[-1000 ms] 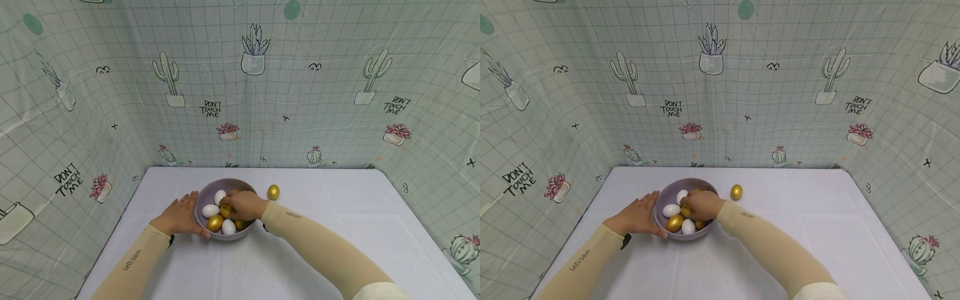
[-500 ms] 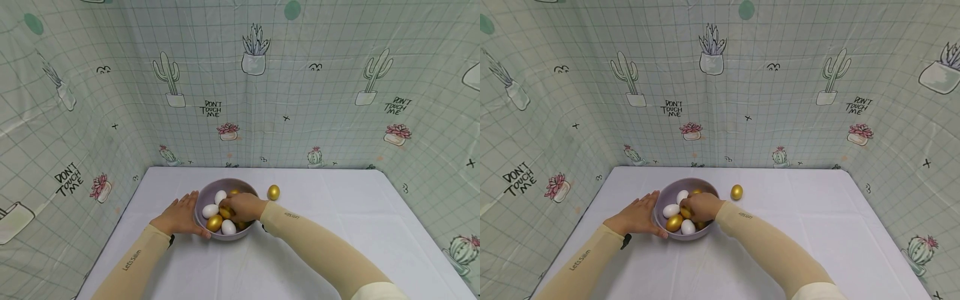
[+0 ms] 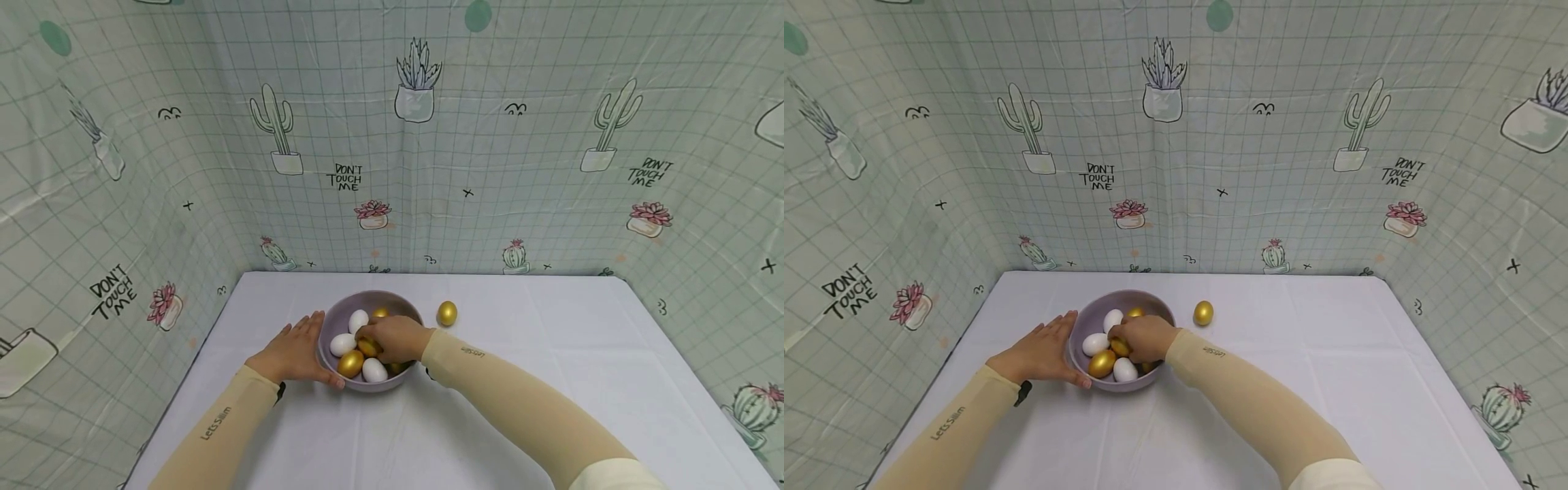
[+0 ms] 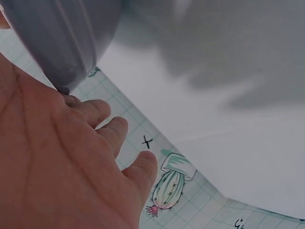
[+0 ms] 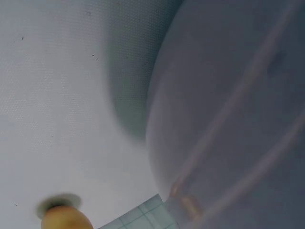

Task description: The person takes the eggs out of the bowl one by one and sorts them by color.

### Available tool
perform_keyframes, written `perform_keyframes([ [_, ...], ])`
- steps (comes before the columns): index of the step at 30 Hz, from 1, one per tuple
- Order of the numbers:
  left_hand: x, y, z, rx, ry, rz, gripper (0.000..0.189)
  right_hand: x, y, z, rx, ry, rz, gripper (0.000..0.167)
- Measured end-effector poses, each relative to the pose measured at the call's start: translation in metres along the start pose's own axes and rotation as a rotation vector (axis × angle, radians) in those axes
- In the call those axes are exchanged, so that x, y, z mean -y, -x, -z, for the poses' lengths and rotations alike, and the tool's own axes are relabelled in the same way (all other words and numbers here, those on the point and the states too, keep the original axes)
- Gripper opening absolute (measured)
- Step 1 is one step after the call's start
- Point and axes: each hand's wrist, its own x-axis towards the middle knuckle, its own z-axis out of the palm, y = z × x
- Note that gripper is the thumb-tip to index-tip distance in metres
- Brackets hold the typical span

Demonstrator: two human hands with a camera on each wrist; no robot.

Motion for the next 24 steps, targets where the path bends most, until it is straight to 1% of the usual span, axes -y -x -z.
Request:
perform_keyframes([
  [9, 0.0021, -0.0022, -0.002, -0.01, 0.008, -0.006, 0.145, 0.0009, 0.0007, 0.0009, -0.002, -0.003, -0.011, 0.05],
  [17, 0.0019, -0.0017, -0.0008, -0.01, 0.008, -0.01, 0.144, -0.0002, 0.0015, 0.0005, -0.007, 0.022, 0.017, 0.051],
  [24, 0.0011, -0.0002, 0.0001, -0.003, 0.02, -0.01, 0.143, -0.0038, -0.0003, -0.0011, -0.032, 0.028, 0.033, 0.049],
])
